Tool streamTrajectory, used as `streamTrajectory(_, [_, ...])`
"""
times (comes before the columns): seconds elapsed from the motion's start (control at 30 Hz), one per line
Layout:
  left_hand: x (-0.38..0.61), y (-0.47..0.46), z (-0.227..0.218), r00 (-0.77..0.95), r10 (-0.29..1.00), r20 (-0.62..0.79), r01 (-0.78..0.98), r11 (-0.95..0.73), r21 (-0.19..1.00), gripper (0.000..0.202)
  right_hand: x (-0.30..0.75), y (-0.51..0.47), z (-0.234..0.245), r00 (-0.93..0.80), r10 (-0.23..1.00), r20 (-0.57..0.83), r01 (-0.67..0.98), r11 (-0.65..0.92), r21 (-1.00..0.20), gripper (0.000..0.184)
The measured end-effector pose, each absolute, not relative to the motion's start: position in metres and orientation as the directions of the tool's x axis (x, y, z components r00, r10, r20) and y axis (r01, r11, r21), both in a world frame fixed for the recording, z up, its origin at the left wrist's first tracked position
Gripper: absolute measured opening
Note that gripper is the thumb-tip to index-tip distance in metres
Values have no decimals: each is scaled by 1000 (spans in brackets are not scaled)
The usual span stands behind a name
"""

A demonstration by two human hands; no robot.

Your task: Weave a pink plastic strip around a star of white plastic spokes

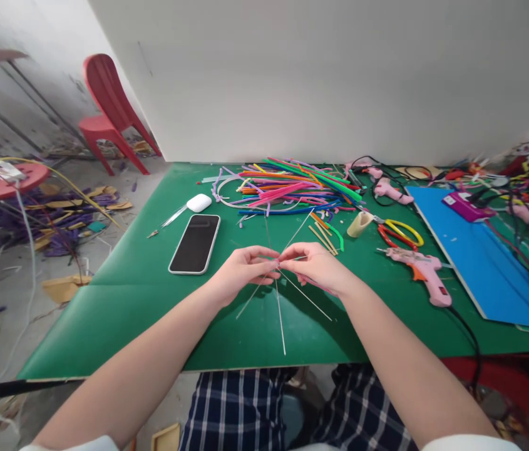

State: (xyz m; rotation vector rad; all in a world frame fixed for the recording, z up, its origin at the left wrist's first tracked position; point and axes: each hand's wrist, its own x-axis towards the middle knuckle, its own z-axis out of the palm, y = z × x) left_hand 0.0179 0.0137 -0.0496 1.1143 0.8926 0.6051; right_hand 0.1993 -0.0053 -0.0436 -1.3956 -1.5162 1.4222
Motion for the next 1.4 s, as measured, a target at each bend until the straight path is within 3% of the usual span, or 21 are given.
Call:
streamTrajectory(0.17, [27,10,-52,477,813,-335,55,352,934,28,200,-4,-47,-254,944,-211,322,-123,-939,15])
streamTrajectory(0.43, [29,9,-54,374,873,-313,51,318,947,29,204,-10,-42,-350,890,-292,250,-211,-945,23])
streamTrajectory(0.6, [27,10,-57,327,902,-282,28,289,957,30,213,-11,-42,-310,915,-260,404,-120,-907,23])
streamTrajectory(0.83, [28,10,-58,331,905,-268,39,270,962,26,212,-19,-33,-226,973,-43,661,121,-741,17])
streamTrajectory(1.13, [28,10,-59,339,904,-261,56,257,965,26,207,-33,-10,-248,967,-53,816,179,-549,15])
streamTrajectory(1.27, [28,10,-60,341,900,-271,55,269,962,26,204,-38,-5,-213,974,-73,899,166,-405,13])
streamTrajectory(1.4, [29,9,-61,362,891,-275,45,279,959,27,198,-47,-2,-144,990,-1,968,140,-208,15])
